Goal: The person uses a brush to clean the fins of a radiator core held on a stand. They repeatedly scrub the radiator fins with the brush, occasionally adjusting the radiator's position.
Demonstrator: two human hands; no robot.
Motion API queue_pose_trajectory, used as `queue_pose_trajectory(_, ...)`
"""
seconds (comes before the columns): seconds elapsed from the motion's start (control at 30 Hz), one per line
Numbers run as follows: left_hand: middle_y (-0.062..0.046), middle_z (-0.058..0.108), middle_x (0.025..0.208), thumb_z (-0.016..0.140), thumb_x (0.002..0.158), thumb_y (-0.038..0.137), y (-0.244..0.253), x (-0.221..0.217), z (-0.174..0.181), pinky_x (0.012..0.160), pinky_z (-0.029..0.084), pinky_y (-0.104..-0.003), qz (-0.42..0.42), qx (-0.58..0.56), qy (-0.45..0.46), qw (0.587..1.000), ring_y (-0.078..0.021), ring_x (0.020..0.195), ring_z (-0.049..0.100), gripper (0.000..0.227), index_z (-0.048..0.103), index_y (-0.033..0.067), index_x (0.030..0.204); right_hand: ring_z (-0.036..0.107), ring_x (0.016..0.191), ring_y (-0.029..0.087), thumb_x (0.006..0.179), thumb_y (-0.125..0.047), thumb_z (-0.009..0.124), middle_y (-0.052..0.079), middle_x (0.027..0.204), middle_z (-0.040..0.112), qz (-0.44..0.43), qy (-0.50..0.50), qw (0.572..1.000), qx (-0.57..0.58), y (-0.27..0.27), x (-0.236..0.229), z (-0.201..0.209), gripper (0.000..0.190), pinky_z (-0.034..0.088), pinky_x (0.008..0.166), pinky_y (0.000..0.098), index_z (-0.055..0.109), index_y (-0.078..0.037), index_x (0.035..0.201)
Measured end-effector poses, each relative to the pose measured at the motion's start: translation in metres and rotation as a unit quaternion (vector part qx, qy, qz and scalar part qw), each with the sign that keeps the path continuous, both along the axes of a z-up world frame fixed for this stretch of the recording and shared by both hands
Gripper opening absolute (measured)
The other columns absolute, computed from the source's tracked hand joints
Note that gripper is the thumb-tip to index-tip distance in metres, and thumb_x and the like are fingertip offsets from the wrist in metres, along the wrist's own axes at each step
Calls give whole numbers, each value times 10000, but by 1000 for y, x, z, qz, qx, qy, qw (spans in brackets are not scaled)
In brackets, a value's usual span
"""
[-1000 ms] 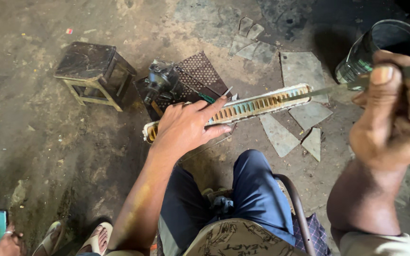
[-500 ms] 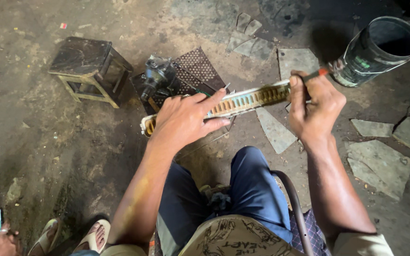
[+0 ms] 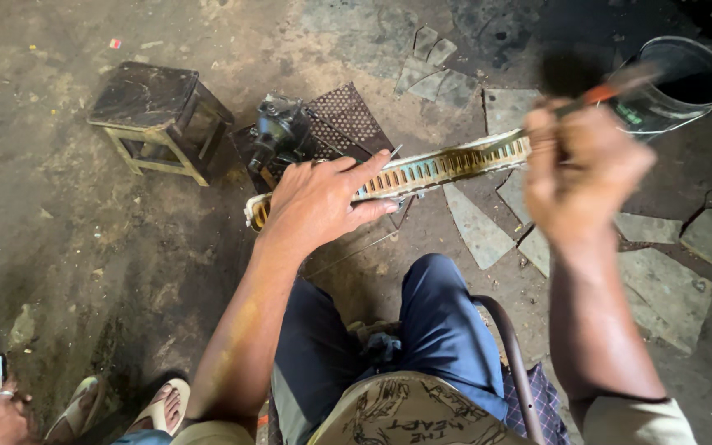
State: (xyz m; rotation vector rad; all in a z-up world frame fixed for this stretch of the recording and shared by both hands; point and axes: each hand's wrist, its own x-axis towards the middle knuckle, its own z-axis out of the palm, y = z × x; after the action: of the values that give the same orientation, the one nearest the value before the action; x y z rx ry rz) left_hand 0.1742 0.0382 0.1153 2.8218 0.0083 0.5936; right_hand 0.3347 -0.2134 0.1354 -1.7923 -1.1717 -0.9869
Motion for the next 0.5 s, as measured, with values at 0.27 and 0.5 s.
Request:
queue_pose_trajectory(0.27, -88, 732, 892, 756, 798, 607, 6, 5, 3, 617, 516, -492, 0, -5, 22, 1000, -354, 734, 701, 679, 660, 248, 1366, 596, 654, 155, 1134, -66, 739, 126, 848, 688, -27, 121, 992, -13, 17, -11, -34, 147, 451, 603, 292, 758, 77, 1165)
queue_pose_trajectory(0.5, -87, 738, 902, 773, 802, 588, 6, 2, 4, 629, 503, -504, -16, -4, -6, 1000, -369, 753, 695, 663, 672, 237, 1356, 677, 814, 80, 1077, -135, 710, 64, 1002, 724, 26, 346, 935, 76, -29, -28, -54, 299, 568, 738, 227, 672, 56, 1303)
